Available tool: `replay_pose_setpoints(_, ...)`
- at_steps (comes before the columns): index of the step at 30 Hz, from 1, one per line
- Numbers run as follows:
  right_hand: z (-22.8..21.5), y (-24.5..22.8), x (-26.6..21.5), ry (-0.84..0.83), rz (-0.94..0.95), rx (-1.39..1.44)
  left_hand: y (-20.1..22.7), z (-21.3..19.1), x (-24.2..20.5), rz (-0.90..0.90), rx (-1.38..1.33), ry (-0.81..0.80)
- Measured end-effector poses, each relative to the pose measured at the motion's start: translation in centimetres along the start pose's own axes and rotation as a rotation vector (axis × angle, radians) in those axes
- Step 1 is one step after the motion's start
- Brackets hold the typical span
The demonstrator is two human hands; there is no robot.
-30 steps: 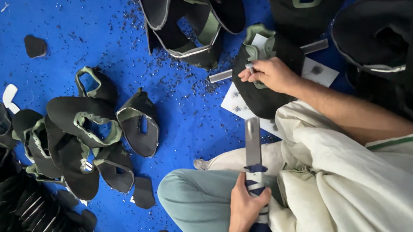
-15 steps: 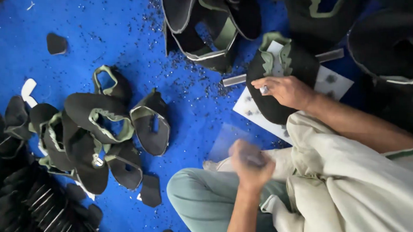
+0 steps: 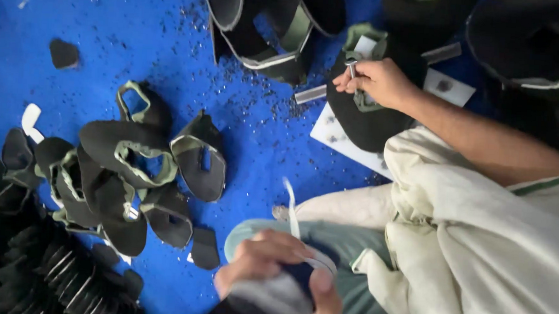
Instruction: The person punches holes into shoe upper components using a manual punch tool and a weighted mallet.
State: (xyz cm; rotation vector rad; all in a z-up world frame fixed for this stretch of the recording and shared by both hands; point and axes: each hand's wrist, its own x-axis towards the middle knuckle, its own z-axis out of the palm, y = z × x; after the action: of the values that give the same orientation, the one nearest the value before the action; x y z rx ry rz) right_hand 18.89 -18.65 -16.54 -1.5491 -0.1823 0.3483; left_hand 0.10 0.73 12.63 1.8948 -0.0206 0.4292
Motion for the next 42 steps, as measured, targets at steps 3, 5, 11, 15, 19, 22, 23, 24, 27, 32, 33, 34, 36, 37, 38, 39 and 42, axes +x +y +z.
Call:
replay_pose_setpoints(3,0.1,-0.4,-0.4,0.039,-0.173,-0.169,-5.0,2.6,0.0,0.196,-0.330,0.061)
replay_pose_setpoints(5,0.4,-2.2,-1.6,0.053,-0.407,-0.388,-11.1,5.5,-1.2,0.052,-0.189,-0.044)
replay_pose_setpoints(11,-0.2,-0.4,1.0,0.185,-0.106,0.021,-11.7,5.5,-3.5,-0.493,0.261,-0.189)
replay_pose_setpoints(15,-1.1,0.1,3.0,0.110,0.023,0.283,-4.0,2.9,0.0,-0.322,0.331,-0.039)
replay_pose_setpoints(19,-0.5,-0.4,2.1,0.118,-0.094,-0.078,-3.9,3.4,1.8,-0.095,0.191,0.006)
replay_pose_setpoints(22,-0.3,-0.2,0.9,0.154,-0.387,-0.419,-13.0,6.5,-0.7,-0.079,0.217,-0.093)
replay_pose_setpoints(23,-0.4,0.0,0.6,0.149,-0.577,-0.657,-17.0,7.4,-2.8,-0.073,0.224,-0.123)
replay_pose_setpoints(24,-0.3,-0.2,0.9,0.151,-0.581,-0.658,-16.8,7.5,-2.9,-0.068,0.223,-0.121)
replay_pose_setpoints(27,-1.4,-0.8,2.4,0.150,-0.404,-0.617,-14.2,7.5,-2.0,-0.395,0.359,-0.297)
replay_pose_setpoints(32,-2.2,0.6,5.7,0.126,0.045,0.388,-3.5,3.3,0.9,-0.105,0.267,-0.008)
replay_pose_setpoints(33,-2.1,0.3,5.6,0.127,0.043,0.383,-1.6,2.6,2.4,-0.103,0.262,-0.007)
replay_pose_setpoints(34,-2.1,0.0,5.5,0.136,0.020,0.286,0.3,1.9,3.9,-0.034,0.251,-0.203)
replay_pose_setpoints(36,-1.8,-0.7,4.7,0.136,0.000,0.188,-0.5,3.1,4.4,0.030,0.240,-0.391)
replay_pose_setpoints(37,-1.5,-1.3,4.0,0.147,-0.133,0.046,-3.2,4.8,3.6,0.127,0.002,-0.147)
replay_pose_setpoints(38,-1.2,-1.8,3.2,0.158,-0.265,-0.096,-5.8,6.6,2.8,0.220,-0.235,0.099)
replay_pose_setpoints(39,-1.1,-1.7,2.6,0.161,-0.265,-0.095,-8.9,7.6,2.2,0.220,-0.235,0.096)
replay_pose_setpoints(42,-1.0,-1.1,2.5,0.170,-0.548,-0.456,-15.2,9.0,-0.1,-0.311,0.312,-0.268)
